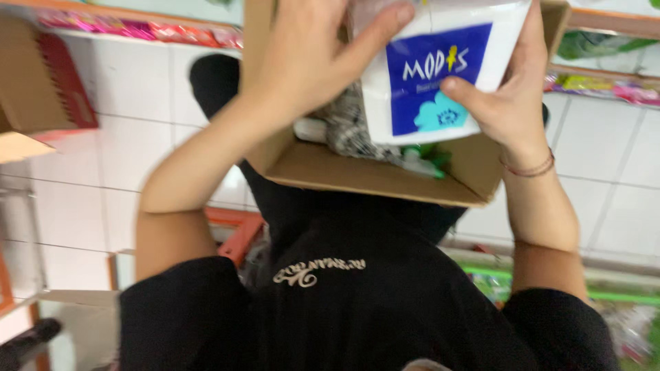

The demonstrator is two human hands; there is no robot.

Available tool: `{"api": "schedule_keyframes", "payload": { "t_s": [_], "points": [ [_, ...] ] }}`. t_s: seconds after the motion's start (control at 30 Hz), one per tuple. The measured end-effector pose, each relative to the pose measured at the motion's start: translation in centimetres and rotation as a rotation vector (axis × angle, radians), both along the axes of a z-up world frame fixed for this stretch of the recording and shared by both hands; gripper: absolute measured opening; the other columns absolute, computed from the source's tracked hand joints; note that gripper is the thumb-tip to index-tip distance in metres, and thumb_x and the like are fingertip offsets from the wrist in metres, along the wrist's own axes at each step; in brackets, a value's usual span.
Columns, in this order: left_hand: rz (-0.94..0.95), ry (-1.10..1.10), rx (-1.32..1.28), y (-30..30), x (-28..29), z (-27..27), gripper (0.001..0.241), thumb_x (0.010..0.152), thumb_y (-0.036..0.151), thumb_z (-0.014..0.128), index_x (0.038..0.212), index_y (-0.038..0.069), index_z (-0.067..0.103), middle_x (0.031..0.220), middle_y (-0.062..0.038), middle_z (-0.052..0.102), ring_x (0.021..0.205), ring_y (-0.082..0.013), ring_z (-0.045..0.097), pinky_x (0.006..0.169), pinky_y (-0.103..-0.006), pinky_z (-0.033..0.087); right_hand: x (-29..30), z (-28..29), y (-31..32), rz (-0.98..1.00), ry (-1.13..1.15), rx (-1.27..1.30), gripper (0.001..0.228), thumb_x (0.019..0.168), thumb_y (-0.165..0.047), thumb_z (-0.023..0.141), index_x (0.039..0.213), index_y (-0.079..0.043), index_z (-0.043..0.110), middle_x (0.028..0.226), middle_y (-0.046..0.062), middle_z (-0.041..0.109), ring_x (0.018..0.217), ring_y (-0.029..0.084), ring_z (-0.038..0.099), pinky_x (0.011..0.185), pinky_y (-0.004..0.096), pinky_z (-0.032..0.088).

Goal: The person wipes various packaged items like cotton pads and wipes with a cloth before placing them back into a cardboard box and then onto a store shelf.

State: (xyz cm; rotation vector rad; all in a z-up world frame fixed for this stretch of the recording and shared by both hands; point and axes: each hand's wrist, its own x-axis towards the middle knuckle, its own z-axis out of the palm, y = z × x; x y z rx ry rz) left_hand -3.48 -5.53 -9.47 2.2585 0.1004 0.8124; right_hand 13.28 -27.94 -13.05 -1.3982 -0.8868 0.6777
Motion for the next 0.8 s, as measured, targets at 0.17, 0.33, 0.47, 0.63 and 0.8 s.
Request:
{"api": "schedule_keyframes", "payload": {
  "t_s": [0.17,0.33,0.47,0.63,0.8],
  "points": [
    [0.017,-0.022,-0.123,1.7,-3.2,1.6,0.016,0.102,0.018,0.075,0.109,0.005,0.068,0.094,-0.007,0.076,0.074,-0.0146,0.073,0.065,-0.0299,0.056,-2.2,0.4,3.2,0.084,-0.098,0.032,0.088,0.088,-0.023,0.088,0.154,-0.002,0.034,0.139,0.007,0.058,0.126,0.013,0.06,0.112,0.029,0.053],
    [-0.014,0.019,-0.265,4.5,-6.1,2.3,0.044,0.101,0.021,0.083,0.132,0.009,0.055,0.115,-0.008,0.075,0.102,-0.0168,0.078,0.081,-0.0277,0.063,-4.1,0.6,6.1,0.103,-0.171,0.06,0.085,0.092,-0.022,0.087,0.155,0.0,0.034,0.14,0.01,0.058,0.13,0.015,0.059,0.113,0.031,0.052],
    [-0.06,0.173,-0.46,6.0,-8.5,3.2,0.086,0.086,0.021,0.089,0.152,0.013,0.035,0.126,-0.013,0.071,0.111,-0.0219,0.075,0.081,-0.0306,0.063,-5.6,1.9,8.2,0.094,-0.267,0.035,0.086,0.087,-0.018,0.083,0.155,0.001,0.034,0.14,0.011,0.057,0.13,0.017,0.059,0.115,0.035,0.052],
    [-0.042,-0.036,-0.628,7.8,-10.8,4.4,0.095,0.089,0.017,0.086,0.158,0.012,0.021,0.127,-0.017,0.071,0.118,-0.0216,0.073,0.106,-0.0343,0.058,-7.7,3.2,10.9,0.213,-0.207,0.009,0.079,0.086,-0.004,0.077,0.152,0.002,0.036,0.141,0.015,0.057,0.131,0.02,0.059,0.114,0.037,0.05],
    [-0.107,-0.192,-0.588,9.6,-11.9,6.5,0.106,0.087,0.02,0.089,0.159,0.015,0.011,0.138,-0.016,0.057,0.128,-0.0195,0.062,0.108,-0.0329,0.054,-8.4,4.6,13.0,0.211,-0.255,0.091,0.085,0.085,-0.003,0.079,0.154,0.002,0.03,0.142,0.015,0.054,0.133,0.023,0.058,0.114,0.04,0.053]
  ]
}}
